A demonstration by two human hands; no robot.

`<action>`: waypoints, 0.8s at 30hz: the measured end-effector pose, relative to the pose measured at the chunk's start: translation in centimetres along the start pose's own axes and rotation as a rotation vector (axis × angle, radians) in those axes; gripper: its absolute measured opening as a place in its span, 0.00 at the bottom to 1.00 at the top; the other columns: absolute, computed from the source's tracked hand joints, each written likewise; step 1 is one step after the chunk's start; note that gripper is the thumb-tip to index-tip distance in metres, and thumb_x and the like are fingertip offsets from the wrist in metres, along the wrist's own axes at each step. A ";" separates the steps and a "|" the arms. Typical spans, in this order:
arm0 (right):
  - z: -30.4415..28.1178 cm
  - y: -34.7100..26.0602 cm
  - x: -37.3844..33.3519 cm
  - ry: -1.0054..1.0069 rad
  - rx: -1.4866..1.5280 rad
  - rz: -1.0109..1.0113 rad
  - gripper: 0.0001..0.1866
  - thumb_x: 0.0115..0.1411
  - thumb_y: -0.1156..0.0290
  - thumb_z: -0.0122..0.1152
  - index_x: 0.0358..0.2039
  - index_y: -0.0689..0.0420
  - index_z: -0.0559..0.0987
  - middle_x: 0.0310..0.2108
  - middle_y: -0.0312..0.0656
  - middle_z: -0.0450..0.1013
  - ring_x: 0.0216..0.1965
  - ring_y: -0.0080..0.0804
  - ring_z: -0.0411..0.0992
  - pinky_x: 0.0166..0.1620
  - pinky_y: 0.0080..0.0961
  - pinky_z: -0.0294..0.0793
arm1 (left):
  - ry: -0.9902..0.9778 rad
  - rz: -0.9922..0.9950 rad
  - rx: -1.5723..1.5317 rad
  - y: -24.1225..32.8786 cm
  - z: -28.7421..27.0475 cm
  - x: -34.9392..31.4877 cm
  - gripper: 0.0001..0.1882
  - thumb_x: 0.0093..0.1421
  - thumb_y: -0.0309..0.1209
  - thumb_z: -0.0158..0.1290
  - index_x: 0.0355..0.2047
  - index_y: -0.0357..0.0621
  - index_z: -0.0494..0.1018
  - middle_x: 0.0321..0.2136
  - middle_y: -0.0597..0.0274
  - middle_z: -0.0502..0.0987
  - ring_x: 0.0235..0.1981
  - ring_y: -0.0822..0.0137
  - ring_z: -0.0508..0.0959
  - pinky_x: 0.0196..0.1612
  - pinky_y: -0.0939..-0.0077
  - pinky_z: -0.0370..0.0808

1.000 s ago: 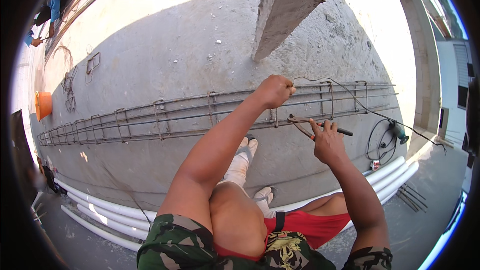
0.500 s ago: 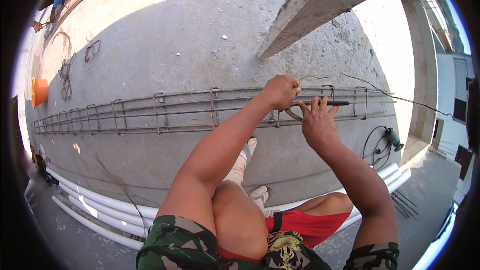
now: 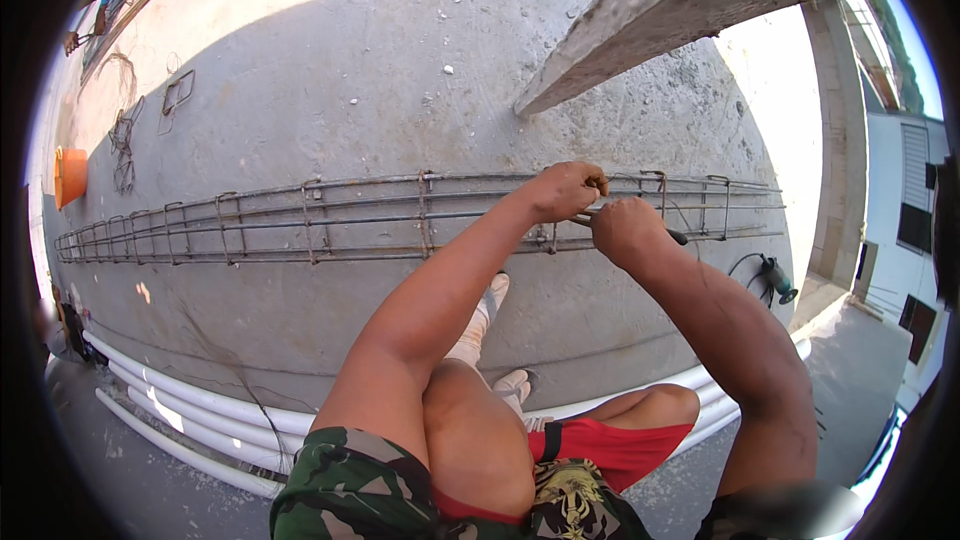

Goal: The person assembles a rebar cage on a rooftop by tying wire around intersecting steel bars using pliers. The person repeatedly picks up wire, wraps it around the bars, and twists it to secure the structure.

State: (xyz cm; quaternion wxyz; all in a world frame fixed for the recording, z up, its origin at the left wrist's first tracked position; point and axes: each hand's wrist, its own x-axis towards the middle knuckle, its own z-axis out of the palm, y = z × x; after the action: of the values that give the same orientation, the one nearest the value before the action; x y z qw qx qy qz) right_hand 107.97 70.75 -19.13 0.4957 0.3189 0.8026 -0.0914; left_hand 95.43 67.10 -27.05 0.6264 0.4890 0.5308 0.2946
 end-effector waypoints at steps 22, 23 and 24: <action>-1.0 1.9 -3.1 0.813 -0.539 -0.224 0.22 0.63 0.63 0.52 0.55 0.59 0.74 0.37 0.41 0.78 0.48 0.45 0.75 0.61 0.50 0.62 | 0.207 0.162 0.158 -4.7 7.2 2.2 0.21 0.50 0.30 0.60 0.44 0.40 0.69 0.38 0.46 0.77 0.44 0.45 0.77 0.46 0.55 0.73; 1.0 3.0 -2.7 0.835 -0.475 -0.267 0.28 0.64 0.65 0.50 0.63 0.61 0.63 0.39 0.41 0.77 0.52 0.51 0.71 0.66 0.58 0.47 | 0.140 0.181 0.176 -3.8 7.2 2.2 0.20 0.50 0.29 0.61 0.43 0.41 0.70 0.39 0.47 0.77 0.45 0.46 0.76 0.46 0.55 0.73; 1.3 2.9 -2.9 0.646 -0.504 -0.184 0.27 0.63 0.65 0.51 0.61 0.62 0.64 0.39 0.41 0.77 0.50 0.50 0.72 0.64 0.55 0.51 | 0.077 0.191 0.196 -3.2 6.9 2.0 0.19 0.50 0.29 0.61 0.42 0.42 0.71 0.40 0.47 0.77 0.46 0.46 0.76 0.47 0.56 0.72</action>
State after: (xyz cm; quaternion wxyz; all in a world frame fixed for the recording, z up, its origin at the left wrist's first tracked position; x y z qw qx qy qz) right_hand 111.62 71.20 -16.78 0.2707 0.1269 0.9392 0.1689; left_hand 102.06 65.73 -31.08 0.5239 0.5846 0.5317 0.3180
